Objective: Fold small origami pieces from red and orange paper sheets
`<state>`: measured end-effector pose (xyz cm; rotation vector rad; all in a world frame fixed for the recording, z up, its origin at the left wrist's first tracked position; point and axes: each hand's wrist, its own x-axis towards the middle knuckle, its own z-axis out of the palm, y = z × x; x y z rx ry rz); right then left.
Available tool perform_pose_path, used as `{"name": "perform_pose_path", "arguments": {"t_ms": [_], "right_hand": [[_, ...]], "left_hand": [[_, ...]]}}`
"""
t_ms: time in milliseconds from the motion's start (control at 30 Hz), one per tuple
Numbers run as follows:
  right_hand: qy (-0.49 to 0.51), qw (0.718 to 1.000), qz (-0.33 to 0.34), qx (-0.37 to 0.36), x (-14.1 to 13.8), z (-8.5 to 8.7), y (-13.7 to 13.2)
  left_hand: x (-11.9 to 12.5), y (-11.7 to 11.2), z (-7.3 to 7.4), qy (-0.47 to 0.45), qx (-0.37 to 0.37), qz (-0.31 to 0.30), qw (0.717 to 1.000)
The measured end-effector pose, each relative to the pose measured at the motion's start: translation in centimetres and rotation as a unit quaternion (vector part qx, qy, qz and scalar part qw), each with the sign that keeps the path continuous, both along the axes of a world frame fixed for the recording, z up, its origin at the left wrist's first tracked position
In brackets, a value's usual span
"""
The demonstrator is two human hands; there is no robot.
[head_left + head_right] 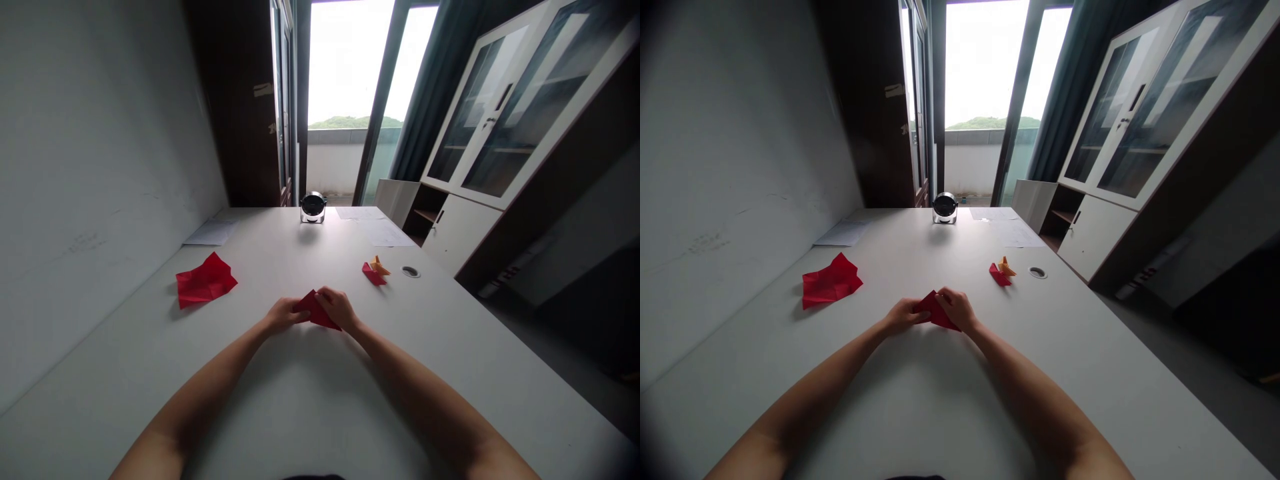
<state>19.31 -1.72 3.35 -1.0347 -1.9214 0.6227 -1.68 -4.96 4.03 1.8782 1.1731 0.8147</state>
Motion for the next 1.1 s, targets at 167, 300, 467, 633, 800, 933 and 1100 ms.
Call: {"name": "perform_pose_path", "arguments": {"t_ms": [167,300,467,633,800,933,1100], "right_hand": [[-0.006,1.000,0.009,-0.008,0.2,-0.2,0.1],[0.001,0.999,0.030,-0.017,0.2,-0.7,0.2],[0.010,0.999,0.028,-0.030,0.4,-1.3,0.7],[0.018,0.999,0.004,-0.034,0.9,-1.3,1.0],[0.027,0.999,-0.013,-0.030,0.9,-1.3,1.2],[0.055,0.997,-0.020,-0.047,1.0,-1.4,1.3],[0.070,0.996,-0.016,-0.060,1.2,-1.7,1.5]], "left_hand": [[0.1,0.1,-0.3,-0.006,-0.008,0.014,1.000],[0.0,0.5,-0.8,-0.089,-0.049,0.016,0.995],[-0.4,0.9,-1.1,-0.149,-0.064,0.036,0.986],[-0.8,1.2,-1.3,-0.188,-0.067,0.043,0.979],[-0.8,1.5,-1.8,-0.217,-0.082,0.060,0.971],[-0.9,1.7,-1.7,-0.243,-0.106,0.079,0.961],[-0.9,1.5,-0.9,-0.264,-0.139,0.046,0.953]]}}
